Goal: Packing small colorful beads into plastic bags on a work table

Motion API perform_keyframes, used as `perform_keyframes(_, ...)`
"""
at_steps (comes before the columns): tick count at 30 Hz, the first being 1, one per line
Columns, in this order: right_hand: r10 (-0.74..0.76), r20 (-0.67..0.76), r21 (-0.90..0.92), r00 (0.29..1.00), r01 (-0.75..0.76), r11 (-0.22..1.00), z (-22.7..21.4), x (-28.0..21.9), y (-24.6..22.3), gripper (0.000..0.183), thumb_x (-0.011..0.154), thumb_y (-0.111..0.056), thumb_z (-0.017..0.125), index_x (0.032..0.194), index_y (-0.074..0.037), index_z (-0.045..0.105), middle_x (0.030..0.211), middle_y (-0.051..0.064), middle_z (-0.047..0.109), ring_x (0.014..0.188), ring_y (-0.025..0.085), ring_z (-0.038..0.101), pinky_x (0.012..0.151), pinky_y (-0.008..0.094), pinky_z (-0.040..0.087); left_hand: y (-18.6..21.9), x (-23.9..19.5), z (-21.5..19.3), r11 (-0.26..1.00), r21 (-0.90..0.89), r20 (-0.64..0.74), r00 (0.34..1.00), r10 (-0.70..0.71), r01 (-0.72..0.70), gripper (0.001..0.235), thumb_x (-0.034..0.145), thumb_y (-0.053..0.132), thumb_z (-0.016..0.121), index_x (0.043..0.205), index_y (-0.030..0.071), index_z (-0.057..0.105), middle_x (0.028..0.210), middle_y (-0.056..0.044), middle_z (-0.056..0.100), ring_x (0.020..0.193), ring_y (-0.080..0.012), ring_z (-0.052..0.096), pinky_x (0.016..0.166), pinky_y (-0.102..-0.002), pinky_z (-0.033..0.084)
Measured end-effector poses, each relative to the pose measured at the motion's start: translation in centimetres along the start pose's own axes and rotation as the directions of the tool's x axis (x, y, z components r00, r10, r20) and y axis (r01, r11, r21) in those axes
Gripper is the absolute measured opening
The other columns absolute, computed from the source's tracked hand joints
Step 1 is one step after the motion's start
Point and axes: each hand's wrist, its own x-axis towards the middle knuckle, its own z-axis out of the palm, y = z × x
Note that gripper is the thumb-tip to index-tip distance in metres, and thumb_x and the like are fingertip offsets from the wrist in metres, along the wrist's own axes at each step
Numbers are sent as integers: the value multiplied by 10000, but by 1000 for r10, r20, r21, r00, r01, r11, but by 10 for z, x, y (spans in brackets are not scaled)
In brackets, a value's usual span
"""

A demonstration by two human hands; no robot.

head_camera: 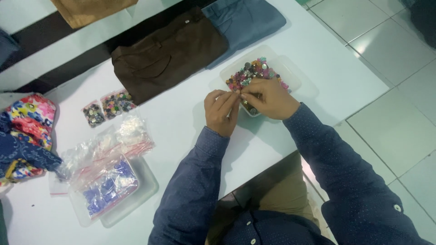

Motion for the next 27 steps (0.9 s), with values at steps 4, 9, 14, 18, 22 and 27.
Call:
perform_keyframes(4,37,40,-11,999,-36,999,-7,2,-8,165,969,-86,651,1039,-1,774,826,208,702,765,319,692,631,366,508,5,4,-5,996,-62,33,998,-56,58,265,816,55,809,1068,130,777,950,-16,755,984,-244,653,981,-408,486)
perform_keyframes(9,92,20,-322,996,-81,943,-31,1,16,205,944,-93,681,1081,37,762,933,244,714,853,425,695,723,480,525,2,4,-6,985,-124,85,990,-114,124,199,844,140,747,1038,169,709,992,18,747,1006,-254,655,1011,-413,446)
perform_keyframes(14,188,169,-412,968,-104,905,-12,13,19,302,999,-170,579,1229,-31,718,1259,213,677,1207,424,612,984,515,486,9,10,-11,968,-129,114,973,-200,215,173,906,137,691,1078,159,695,1089,-14,741,1161,-284,598,1057,-424,402)
perform_keyframes(18,172,321,-380,931,-40,924,5,13,24,428,1011,-194,446,1327,5,656,1496,261,525,1409,487,430,1112,605,352,10,16,-15,970,-30,170,957,-234,242,133,957,116,641,1085,151,652,1135,-16,725,1207,-285,575,1086,-422,380)
perform_keyframes(22,179,381,-450,907,12,893,6,-5,53,441,990,-258,424,1254,-55,713,1360,209,647,1335,432,540,1051,548,438,11,23,-20,966,11,232,940,-252,257,153,964,59,622,1100,128,640,1149,-37,724,1210,-302,568,1088,-436,374)
perform_keyframes(27,275,361,-522,891,-51,851,-25,-3,47,341,940,-252,466,964,-141,788,972,109,781,1057,319,698,947,438,467,10,40,-21,960,157,372,887,-274,231,141,956,105,664,1077,158,615,1100,-16,709,1248,-302,536,1113,-472,350)
